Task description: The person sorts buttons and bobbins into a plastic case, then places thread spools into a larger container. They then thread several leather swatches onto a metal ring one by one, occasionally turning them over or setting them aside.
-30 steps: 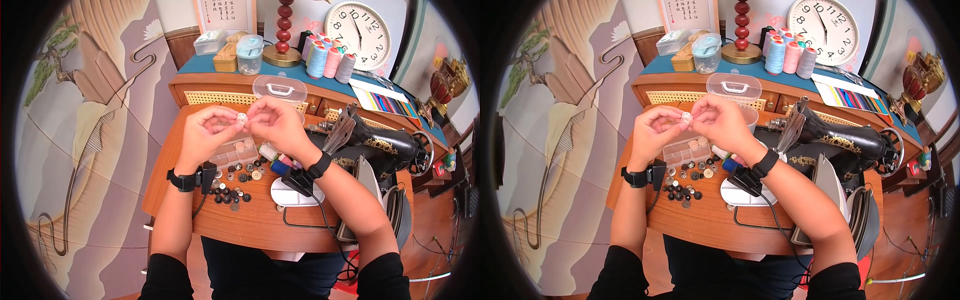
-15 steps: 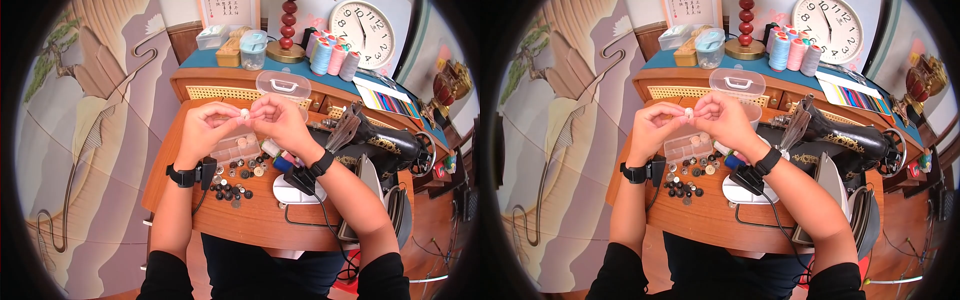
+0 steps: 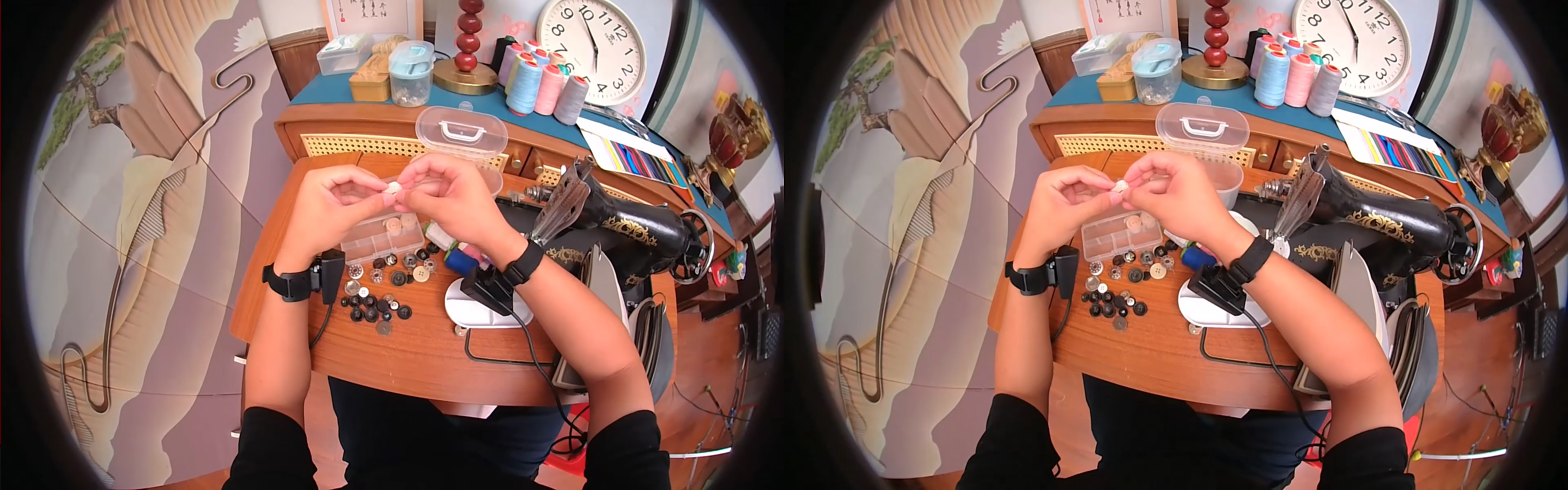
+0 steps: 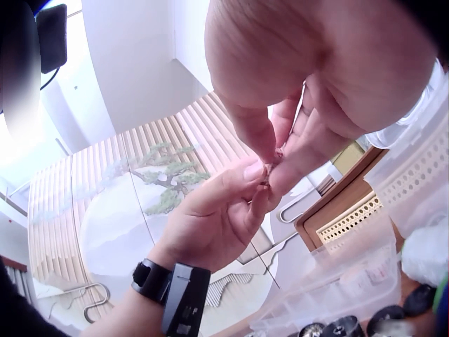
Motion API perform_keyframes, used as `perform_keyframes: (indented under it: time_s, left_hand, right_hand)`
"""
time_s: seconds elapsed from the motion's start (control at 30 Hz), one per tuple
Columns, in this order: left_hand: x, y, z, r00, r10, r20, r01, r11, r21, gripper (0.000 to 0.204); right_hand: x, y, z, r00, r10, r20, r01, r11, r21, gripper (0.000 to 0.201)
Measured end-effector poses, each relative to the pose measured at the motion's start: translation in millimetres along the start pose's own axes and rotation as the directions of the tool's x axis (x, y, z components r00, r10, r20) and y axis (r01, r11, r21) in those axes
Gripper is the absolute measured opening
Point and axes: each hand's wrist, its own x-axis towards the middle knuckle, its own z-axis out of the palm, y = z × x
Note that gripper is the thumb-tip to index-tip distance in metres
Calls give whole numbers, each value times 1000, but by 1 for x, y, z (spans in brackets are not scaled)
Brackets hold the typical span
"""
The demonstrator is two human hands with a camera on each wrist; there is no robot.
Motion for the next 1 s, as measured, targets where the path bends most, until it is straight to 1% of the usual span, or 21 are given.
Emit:
perform_keyframes:
  time_s: [0.03, 0.07, 0.1, 0.13, 0.17, 0.2, 0.27, 0.3, 0.37, 0.4, 0.47, 0.5, 0.57, 0.7, 0.77, 0.8, 0.87, 0.9, 0.93, 0.97, 1.0]
  left_hand:
    - [0, 1, -2, 999, -49, 0, 49, 996, 74, 11]
    - [-1, 2, -5, 995, -97, -2, 96, 984, 148, 13]
    - [-2, 1, -7, 995, -101, -1, 100, 984, 148, 13]
    - [-3, 1, -8, 984, -180, -9, 173, 927, 332, 14]
    - [-4, 0, -10, 966, -255, -32, 236, 831, 503, 16]
    - [-4, -4, -13, 966, -258, -29, 237, 831, 504, 16]
    - [-6, -14, -18, 946, -323, 2, 267, 786, 557, 16]
    - [-6, -15, -18, 945, -326, 1, 270, 785, 557, 16]
    - [-6, -16, -13, 945, -325, -17, 267, 746, 610, 12]
    - [-6, -17, -10, 945, -327, -17, 269, 746, 609, 12]
    - [-7, -18, -6, 936, -346, -59, 293, 676, 676, 15]
    - [-8, -17, -5, 935, -348, -60, 295, 676, 676, 15]
    - [-7, -16, -4, 934, -349, -76, 295, 632, 717, 17]
    - [-8, -13, -3, 923, -375, -84, 313, 607, 730, 16]
    - [-7, -26, -8, 944, -326, -48, 271, 686, 675, 15]
    - [-6, -30, -11, 943, -328, -49, 274, 685, 675, 15]
    - [-1, -34, -17, 958, -186, -217, 279, 772, 571, 16]
    - [4, -33, -19, 939, -206, -274, 316, 830, 460, 19]
    - [8, -35, -24, 938, -207, -280, 320, 827, 462, 19]
    - [11, -41, -30, 903, -222, -369, 339, 895, 291, 22]
    - [13, -46, -35, 857, -250, -450, 331, 937, 111, 25]
  right_hand:
    - [0, 1, -1, 1000, 27, -7, -28, 984, -176, 13]
    - [0, 3, -1, 998, 52, -19, -56, 936, -347, 11]
    - [-2, 3, -2, 998, 54, -21, -58, 937, -344, 11]
    - [-3, 4, -2, 1000, -1, 24, 16, 792, -610, 11]
    - [-5, 4, -2, 996, -40, 84, 91, 571, -816, 13]
    - [-6, 8, -3, 996, -39, 80, 88, 572, -815, 13]
    - [-8, 17, -5, 981, 13, 195, 155, 555, -817, 15]
    - [-8, 20, -6, 980, 15, 196, 154, 557, -816, 15]
    - [-7, 22, -5, 970, -12, 241, 211, 531, -821, 17]
    - [-7, 21, -6, 970, -11, 241, 210, 532, -820, 17]
    - [-8, 16, -5, 970, 35, 242, 188, 529, -828, 17]
    - [-8, 18, -6, 969, 37, 243, 187, 530, -827, 17]
    - [-7, 23, -9, 967, 18, 253, 206, 529, -823, 15]
    - [-7, 25, -11, 962, 3, 273, 231, 526, -819, 14]
    - [-7, 23, -10, 960, -5, 279, 243, 509, -826, 13]
    - [-7, 22, -10, 960, -3, 279, 242, 511, -825, 13]
    - [-8, 21, -8, 964, 7, 264, 226, 495, -839, 13]
    - [-9, 18, -6, 963, 8, 268, 228, 498, -836, 13]
    - [-9, 15, -3, 963, -8, 271, 236, 515, -824, 13]
    - [-9, 13, 0, 962, -26, 273, 245, 530, -812, 14]
    - [-9, 12, 2, 960, -28, 280, 251, 532, -809, 14]
